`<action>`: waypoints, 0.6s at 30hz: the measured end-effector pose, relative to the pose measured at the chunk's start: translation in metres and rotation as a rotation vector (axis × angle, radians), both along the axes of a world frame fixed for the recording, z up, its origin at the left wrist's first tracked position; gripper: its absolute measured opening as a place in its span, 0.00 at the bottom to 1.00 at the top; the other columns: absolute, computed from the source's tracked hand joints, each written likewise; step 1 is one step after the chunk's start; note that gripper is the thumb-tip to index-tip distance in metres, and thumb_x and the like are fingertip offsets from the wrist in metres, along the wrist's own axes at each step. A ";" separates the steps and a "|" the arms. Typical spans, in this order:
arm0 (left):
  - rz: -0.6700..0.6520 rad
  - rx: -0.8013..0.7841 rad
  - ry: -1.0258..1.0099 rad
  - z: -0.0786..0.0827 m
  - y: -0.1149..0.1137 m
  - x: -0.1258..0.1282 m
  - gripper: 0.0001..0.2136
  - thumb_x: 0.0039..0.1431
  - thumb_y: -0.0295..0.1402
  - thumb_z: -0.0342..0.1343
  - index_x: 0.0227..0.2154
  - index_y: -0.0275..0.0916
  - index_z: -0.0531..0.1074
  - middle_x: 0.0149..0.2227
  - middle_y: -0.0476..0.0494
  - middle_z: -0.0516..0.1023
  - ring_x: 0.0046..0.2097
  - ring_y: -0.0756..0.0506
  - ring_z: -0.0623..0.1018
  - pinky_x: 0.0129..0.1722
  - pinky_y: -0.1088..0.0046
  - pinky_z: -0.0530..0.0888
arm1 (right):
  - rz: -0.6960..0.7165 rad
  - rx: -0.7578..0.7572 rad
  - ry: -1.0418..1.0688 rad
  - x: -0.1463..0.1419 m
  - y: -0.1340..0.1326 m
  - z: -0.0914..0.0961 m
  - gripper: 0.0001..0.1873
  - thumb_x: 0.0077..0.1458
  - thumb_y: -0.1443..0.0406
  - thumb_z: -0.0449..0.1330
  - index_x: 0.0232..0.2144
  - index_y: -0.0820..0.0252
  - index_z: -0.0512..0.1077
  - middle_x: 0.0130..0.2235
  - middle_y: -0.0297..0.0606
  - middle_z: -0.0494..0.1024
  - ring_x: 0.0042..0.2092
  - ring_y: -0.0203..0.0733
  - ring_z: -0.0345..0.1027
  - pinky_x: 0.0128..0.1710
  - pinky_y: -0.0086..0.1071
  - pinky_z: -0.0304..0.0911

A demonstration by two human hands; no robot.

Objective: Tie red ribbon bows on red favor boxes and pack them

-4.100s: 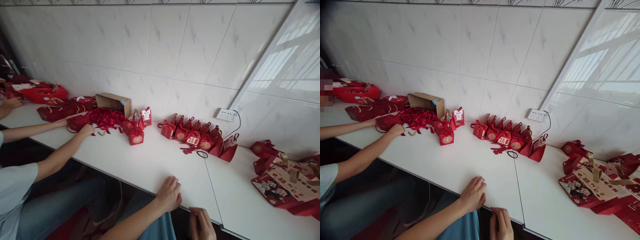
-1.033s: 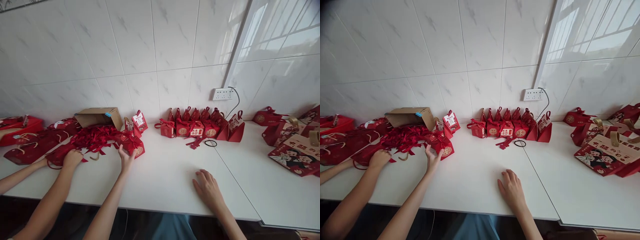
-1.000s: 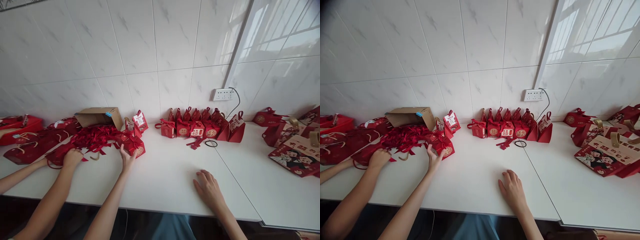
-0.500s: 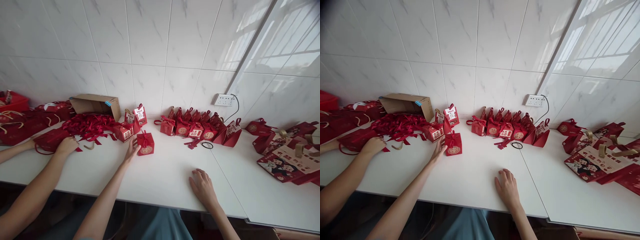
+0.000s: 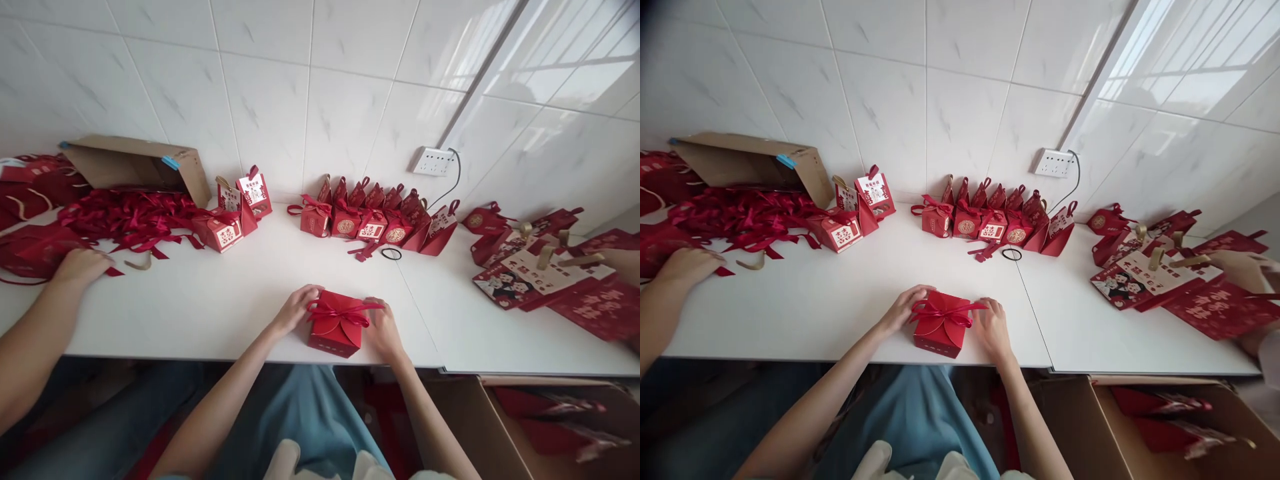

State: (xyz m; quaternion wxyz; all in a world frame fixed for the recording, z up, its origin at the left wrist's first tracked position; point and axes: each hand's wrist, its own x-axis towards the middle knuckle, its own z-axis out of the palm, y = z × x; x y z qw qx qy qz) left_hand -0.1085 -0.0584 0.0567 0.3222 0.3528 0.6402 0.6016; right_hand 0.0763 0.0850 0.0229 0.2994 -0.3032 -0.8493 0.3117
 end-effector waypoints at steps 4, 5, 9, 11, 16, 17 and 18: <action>0.137 -0.036 -0.002 0.004 -0.016 0.008 0.21 0.57 0.51 0.40 0.30 0.38 0.68 0.33 0.44 0.73 0.37 0.45 0.72 0.38 0.68 0.67 | 0.024 -0.170 0.125 0.013 -0.003 0.019 0.27 0.63 0.52 0.35 0.34 0.59 0.69 0.32 0.42 0.75 0.37 0.44 0.70 0.39 0.39 0.66; 0.144 -0.055 0.001 0.006 -0.021 0.010 0.21 0.58 0.51 0.39 0.27 0.38 0.67 0.29 0.45 0.71 0.33 0.46 0.71 0.36 0.69 0.67 | 0.036 -0.193 0.160 0.015 -0.005 0.024 0.29 0.63 0.50 0.33 0.33 0.59 0.68 0.30 0.40 0.74 0.35 0.43 0.70 0.39 0.39 0.66; 0.014 -0.147 0.009 0.018 -0.036 0.020 0.21 0.57 0.50 0.45 0.18 0.39 0.61 0.19 0.52 0.61 0.24 0.49 0.63 0.27 0.72 0.61 | 0.105 -0.237 0.253 0.013 -0.016 0.043 0.28 0.57 0.42 0.41 0.29 0.58 0.65 0.25 0.35 0.69 0.29 0.41 0.65 0.33 0.35 0.63; -0.048 -0.175 0.010 0.025 -0.040 0.025 0.20 0.56 0.48 0.49 0.17 0.39 0.59 0.19 0.53 0.59 0.23 0.51 0.61 0.25 0.73 0.59 | 0.121 -0.275 0.274 0.008 -0.022 0.053 0.23 0.56 0.45 0.50 0.27 0.58 0.64 0.25 0.33 0.68 0.29 0.39 0.63 0.30 0.32 0.60; -0.078 -0.162 0.012 0.030 -0.040 0.032 0.16 0.57 0.44 0.48 0.20 0.39 0.60 0.21 0.53 0.60 0.25 0.51 0.63 0.28 0.74 0.61 | 0.114 -0.483 0.350 -0.005 -0.035 0.068 0.18 0.55 0.52 0.56 0.23 0.59 0.63 0.21 0.29 0.63 0.24 0.33 0.55 0.25 0.28 0.54; -0.068 -0.157 0.016 0.029 -0.039 0.033 0.16 0.57 0.44 0.48 0.20 0.39 0.60 0.21 0.53 0.60 0.25 0.51 0.63 0.28 0.74 0.61 | 0.108 -0.515 0.357 -0.007 -0.036 0.069 0.19 0.55 0.52 0.57 0.22 0.59 0.63 0.21 0.28 0.63 0.24 0.33 0.55 0.24 0.27 0.53; -0.058 -0.153 0.021 0.029 -0.038 0.033 0.16 0.57 0.43 0.48 0.20 0.39 0.60 0.20 0.53 0.60 0.25 0.51 0.62 0.27 0.74 0.61 | 0.096 -0.540 0.361 -0.008 -0.037 0.069 0.19 0.54 0.52 0.57 0.21 0.59 0.63 0.20 0.28 0.63 0.23 0.32 0.55 0.24 0.27 0.53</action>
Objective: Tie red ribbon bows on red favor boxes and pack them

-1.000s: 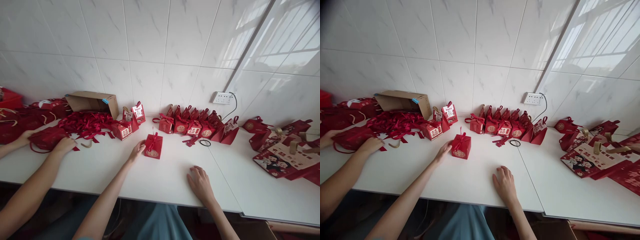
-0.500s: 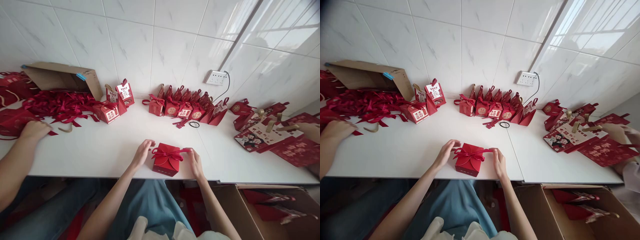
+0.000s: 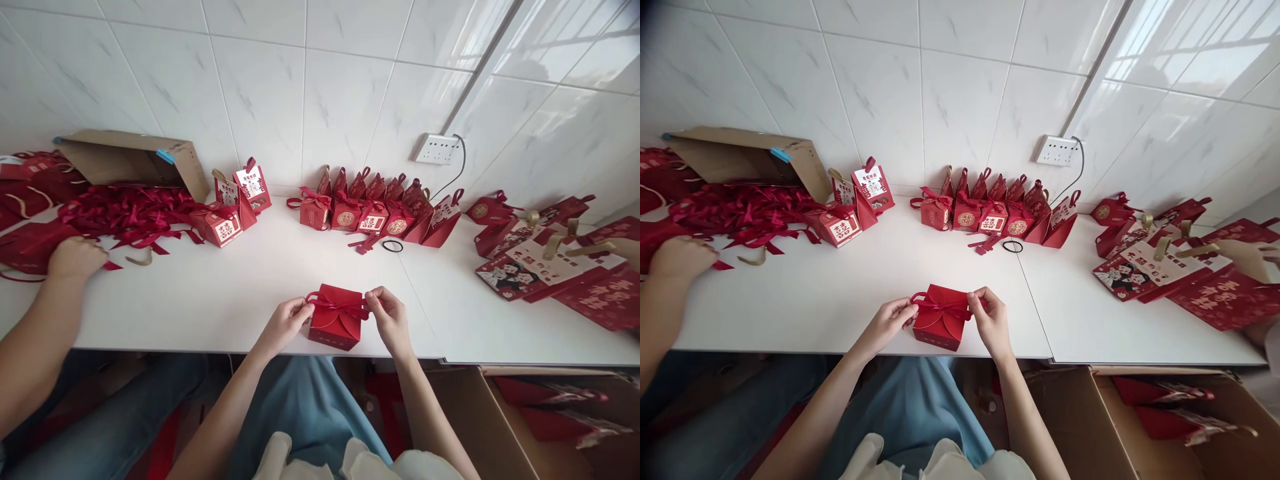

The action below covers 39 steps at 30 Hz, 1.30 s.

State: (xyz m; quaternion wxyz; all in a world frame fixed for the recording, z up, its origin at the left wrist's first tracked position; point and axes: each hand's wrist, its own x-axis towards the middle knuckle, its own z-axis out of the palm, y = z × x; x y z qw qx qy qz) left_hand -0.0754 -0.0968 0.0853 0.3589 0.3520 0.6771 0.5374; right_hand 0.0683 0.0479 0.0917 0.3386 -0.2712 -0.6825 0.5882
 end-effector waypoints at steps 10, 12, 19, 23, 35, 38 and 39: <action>0.449 0.112 0.095 0.004 -0.060 -0.072 0.14 0.51 0.37 0.50 0.15 0.41 0.56 0.19 0.52 0.56 0.25 0.50 0.60 0.28 0.73 0.62 | -0.525 -0.165 0.247 0.061 0.068 -0.010 0.18 0.45 0.56 0.64 0.18 0.57 0.60 0.19 0.25 0.59 0.21 0.30 0.55 0.26 0.30 0.59; 0.486 0.125 0.086 0.008 -0.073 -0.081 0.15 0.50 0.37 0.51 0.14 0.41 0.55 0.19 0.52 0.55 0.24 0.50 0.60 0.28 0.72 0.63 | -0.508 -0.169 0.240 0.073 0.075 -0.008 0.16 0.44 0.59 0.66 0.18 0.58 0.62 0.20 0.27 0.60 0.21 0.31 0.56 0.26 0.32 0.59; 0.451 0.383 -0.150 0.046 -0.052 -0.072 0.12 0.47 0.36 0.57 0.16 0.39 0.62 0.22 0.51 0.62 0.30 0.49 0.68 0.34 0.71 0.71 | -0.360 -0.115 0.295 0.047 0.072 0.027 0.18 0.45 0.56 0.66 0.18 0.58 0.62 0.19 0.27 0.61 0.22 0.32 0.58 0.28 0.31 0.60; 0.317 0.543 -0.264 0.086 -0.015 -0.061 0.13 0.47 0.38 0.60 0.18 0.37 0.64 0.32 0.46 0.75 0.39 0.45 0.74 0.38 0.68 0.73 | -0.199 -0.008 0.338 0.006 0.064 0.065 0.19 0.44 0.54 0.67 0.21 0.59 0.64 0.20 0.27 0.64 0.23 0.32 0.61 0.29 0.30 0.60; -0.033 0.568 -0.177 0.131 0.051 -0.013 0.10 0.52 0.39 0.56 0.28 0.35 0.74 0.35 0.42 0.78 0.38 0.45 0.76 0.40 0.67 0.71 | 0.222 0.264 0.292 -0.060 0.019 0.136 0.20 0.48 0.49 0.62 0.23 0.60 0.70 0.23 0.31 0.69 0.23 0.31 0.59 0.20 0.26 0.56; 0.022 0.622 -0.210 0.131 0.039 -0.024 0.12 0.53 0.40 0.53 0.21 0.37 0.68 0.26 0.46 0.75 0.28 0.48 0.73 0.34 0.67 0.71 | 0.193 0.248 0.306 -0.048 0.028 0.137 0.24 0.48 0.44 0.59 0.21 0.58 0.67 0.20 0.30 0.65 0.21 0.33 0.57 0.20 0.28 0.57; 0.069 0.660 -0.224 0.130 0.034 -0.031 0.14 0.53 0.41 0.52 0.18 0.38 0.65 0.22 0.48 0.73 0.25 0.49 0.72 0.32 0.68 0.70 | 0.185 0.227 0.339 -0.042 0.033 0.136 0.27 0.49 0.41 0.55 0.19 0.57 0.66 0.17 0.28 0.61 0.20 0.33 0.55 0.21 0.29 0.58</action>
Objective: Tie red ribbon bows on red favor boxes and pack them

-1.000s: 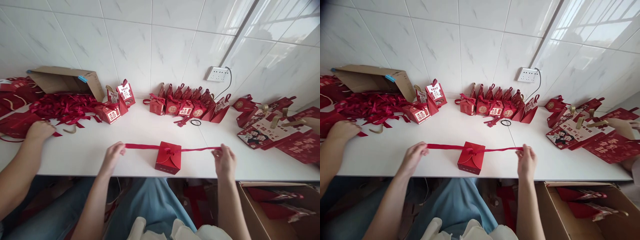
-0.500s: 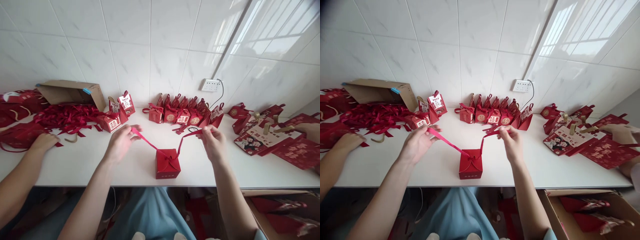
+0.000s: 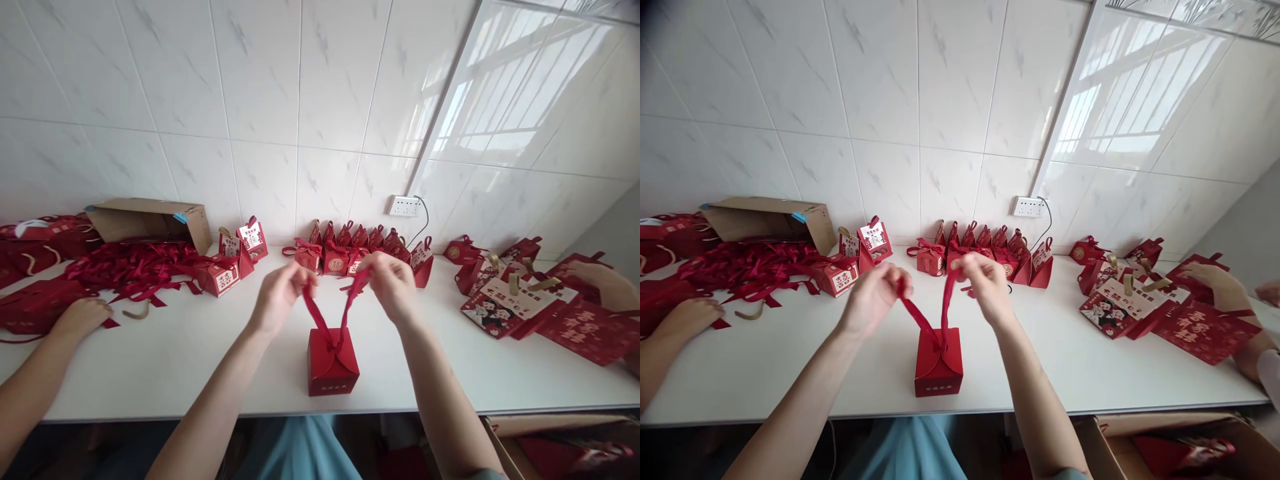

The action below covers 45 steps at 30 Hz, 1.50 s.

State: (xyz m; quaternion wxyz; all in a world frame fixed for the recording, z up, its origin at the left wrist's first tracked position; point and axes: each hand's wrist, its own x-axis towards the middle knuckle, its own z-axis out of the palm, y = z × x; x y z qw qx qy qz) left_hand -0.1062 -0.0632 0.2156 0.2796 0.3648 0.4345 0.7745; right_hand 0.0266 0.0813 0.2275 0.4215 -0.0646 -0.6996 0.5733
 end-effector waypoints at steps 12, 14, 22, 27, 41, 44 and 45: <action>-0.019 -0.534 1.168 -0.076 0.002 0.013 0.06 0.54 0.30 0.51 0.26 0.41 0.73 0.35 0.45 0.76 0.42 0.43 0.73 0.45 0.64 0.69 | 0.074 0.541 -0.675 0.031 -0.010 -0.084 0.07 0.53 0.67 0.57 0.27 0.58 0.75 0.29 0.35 0.73 0.30 0.38 0.68 0.32 0.32 0.63; 0.006 -0.563 1.198 -0.089 0.005 0.022 0.05 0.53 0.28 0.52 0.27 0.41 0.73 0.35 0.45 0.76 0.42 0.42 0.73 0.45 0.62 0.69 | 0.039 0.591 -0.701 0.031 -0.016 -0.093 0.08 0.51 0.71 0.56 0.27 0.57 0.75 0.30 0.35 0.72 0.29 0.38 0.68 0.32 0.32 0.64; 0.108 -0.623 1.352 -0.101 0.006 0.034 0.07 0.55 0.25 0.50 0.27 0.38 0.72 0.39 0.41 0.73 0.46 0.40 0.71 0.46 0.58 0.66 | -0.044 0.676 -0.775 0.026 -0.023 -0.107 0.07 0.52 0.72 0.56 0.26 0.58 0.72 0.29 0.34 0.70 0.28 0.36 0.66 0.29 0.29 0.62; 0.160 -0.635 1.407 -0.103 0.003 0.036 0.09 0.60 0.25 0.46 0.30 0.36 0.71 0.39 0.40 0.73 0.43 0.41 0.71 0.43 0.60 0.67 | -0.080 0.717 -0.813 0.021 -0.029 -0.106 0.07 0.51 0.73 0.57 0.25 0.59 0.70 0.28 0.34 0.69 0.27 0.37 0.65 0.28 0.29 0.59; 0.199 -0.691 1.376 -0.103 -0.001 0.038 0.05 0.56 0.26 0.50 0.28 0.37 0.69 0.36 0.42 0.73 0.42 0.42 0.71 0.42 0.60 0.68 | -0.076 0.752 -0.879 0.018 -0.036 -0.105 0.07 0.51 0.73 0.54 0.24 0.60 0.68 0.28 0.37 0.69 0.28 0.39 0.63 0.28 0.31 0.56; 0.198 -0.687 1.361 -0.103 -0.001 0.037 0.04 0.55 0.26 0.51 0.26 0.37 0.69 0.35 0.43 0.73 0.42 0.42 0.71 0.42 0.61 0.69 | -0.039 0.754 -0.855 0.016 -0.033 -0.107 0.07 0.51 0.74 0.54 0.24 0.61 0.67 0.28 0.38 0.68 0.30 0.40 0.64 0.29 0.31 0.57; 0.199 -0.683 1.357 -0.103 0.000 0.037 0.04 0.54 0.26 0.51 0.26 0.37 0.69 0.35 0.44 0.74 0.42 0.42 0.71 0.41 0.61 0.69 | -0.012 0.750 -0.836 0.016 -0.031 -0.107 0.07 0.50 0.74 0.55 0.24 0.61 0.66 0.28 0.37 0.68 0.30 0.39 0.63 0.30 0.31 0.57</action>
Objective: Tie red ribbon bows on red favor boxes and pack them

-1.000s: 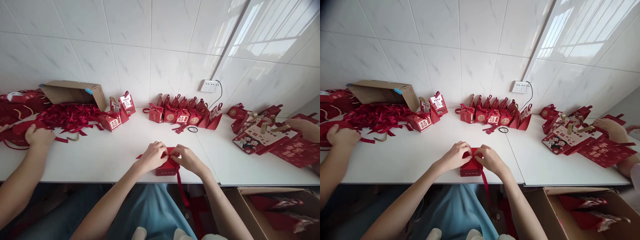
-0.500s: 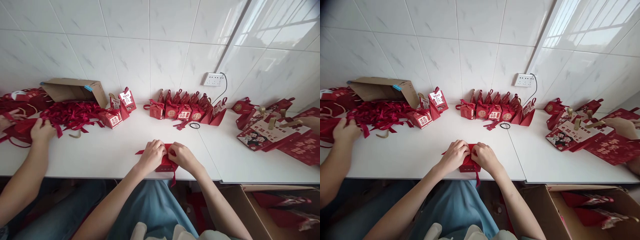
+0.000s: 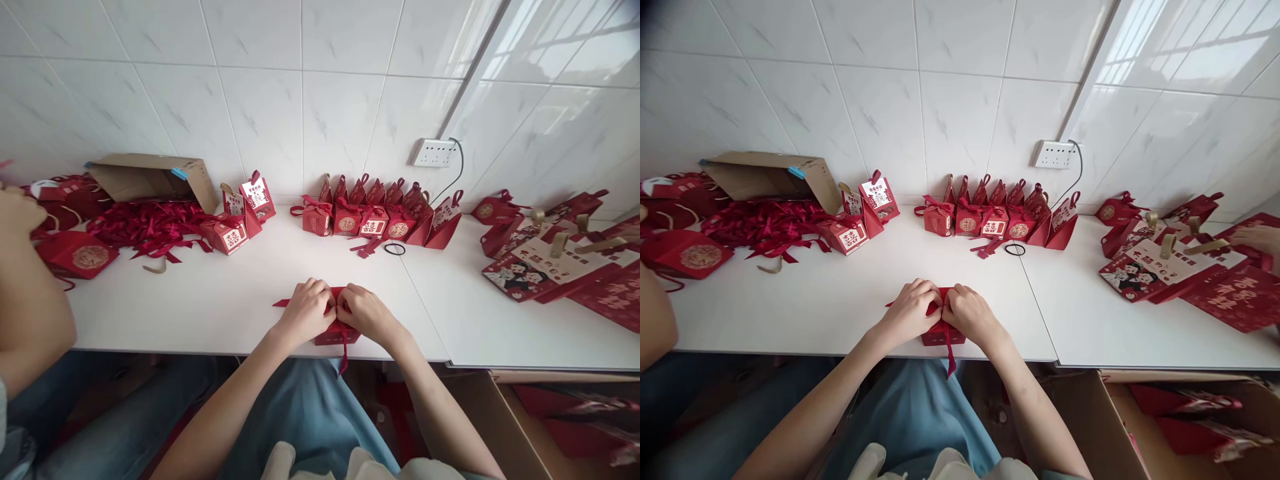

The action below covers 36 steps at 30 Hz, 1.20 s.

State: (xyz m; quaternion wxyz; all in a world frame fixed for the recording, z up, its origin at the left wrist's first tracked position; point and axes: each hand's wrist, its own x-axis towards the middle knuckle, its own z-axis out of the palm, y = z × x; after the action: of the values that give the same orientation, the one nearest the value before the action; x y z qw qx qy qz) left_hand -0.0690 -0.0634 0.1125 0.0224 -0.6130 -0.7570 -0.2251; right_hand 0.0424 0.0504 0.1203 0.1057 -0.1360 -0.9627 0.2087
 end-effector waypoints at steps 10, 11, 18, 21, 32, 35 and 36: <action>0.041 0.177 -0.071 -0.013 0.001 0.004 0.05 0.52 0.22 0.50 0.26 0.39 0.62 0.35 0.45 0.71 0.39 0.45 0.71 0.41 0.63 0.72 | 0.119 -0.342 0.275 0.014 0.020 -0.017 0.06 0.53 0.71 0.52 0.26 0.58 0.62 0.28 0.32 0.65 0.28 0.34 0.59 0.29 0.29 0.60; 0.047 0.200 -0.083 -0.015 0.000 0.004 0.06 0.52 0.22 0.50 0.27 0.39 0.62 0.35 0.45 0.70 0.40 0.45 0.71 0.42 0.64 0.72 | 0.115 -0.354 0.288 0.015 0.018 -0.018 0.04 0.54 0.70 0.52 0.28 0.58 0.63 0.29 0.33 0.65 0.28 0.35 0.60 0.29 0.30 0.60; 0.053 0.262 -0.133 -0.020 -0.003 0.004 0.06 0.53 0.22 0.49 0.28 0.40 0.60 0.38 0.44 0.69 0.42 0.45 0.72 0.43 0.63 0.72 | 0.091 -0.458 0.283 0.013 0.014 -0.014 0.05 0.55 0.67 0.53 0.27 0.58 0.65 0.29 0.34 0.66 0.29 0.36 0.58 0.30 0.32 0.57; 0.061 0.255 -0.144 -0.020 -0.004 0.004 0.06 0.54 0.22 0.49 0.29 0.39 0.60 0.39 0.43 0.69 0.44 0.43 0.72 0.43 0.62 0.72 | 0.050 -0.632 0.300 0.010 0.015 -0.016 0.06 0.53 0.66 0.52 0.25 0.58 0.61 0.26 0.30 0.63 0.27 0.35 0.54 0.28 0.31 0.54; 0.181 0.135 -0.160 -0.008 0.004 0.009 0.04 0.53 0.25 0.51 0.28 0.40 0.64 0.37 0.45 0.73 0.41 0.43 0.72 0.42 0.62 0.70 | 0.100 -0.695 0.251 0.006 0.015 -0.015 0.04 0.47 0.68 0.49 0.22 0.58 0.58 0.28 0.31 0.60 0.29 0.35 0.54 0.29 0.31 0.52; 0.273 0.132 -0.155 -0.008 0.008 0.013 0.03 0.52 0.25 0.52 0.28 0.39 0.65 0.33 0.44 0.73 0.39 0.41 0.71 0.39 0.60 0.69 | 0.122 -0.673 0.233 0.002 0.015 -0.013 0.08 0.49 0.68 0.50 0.20 0.58 0.56 0.28 0.31 0.58 0.29 0.36 0.53 0.29 0.31 0.51; 0.290 0.133 -0.157 -0.008 0.009 0.014 0.03 0.51 0.25 0.52 0.27 0.39 0.65 0.33 0.44 0.73 0.38 0.40 0.71 0.38 0.61 0.69 | 0.123 -0.661 0.229 0.000 0.015 -0.013 0.11 0.51 0.66 0.51 0.19 0.58 0.56 0.27 0.31 0.58 0.29 0.36 0.53 0.29 0.31 0.51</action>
State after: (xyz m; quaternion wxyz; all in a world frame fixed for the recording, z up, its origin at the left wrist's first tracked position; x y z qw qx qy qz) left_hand -0.0548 -0.0544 0.1043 0.0361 -0.4752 -0.8204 -0.3160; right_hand 0.0425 0.0650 0.1078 0.1506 -0.0803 -0.8313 0.5290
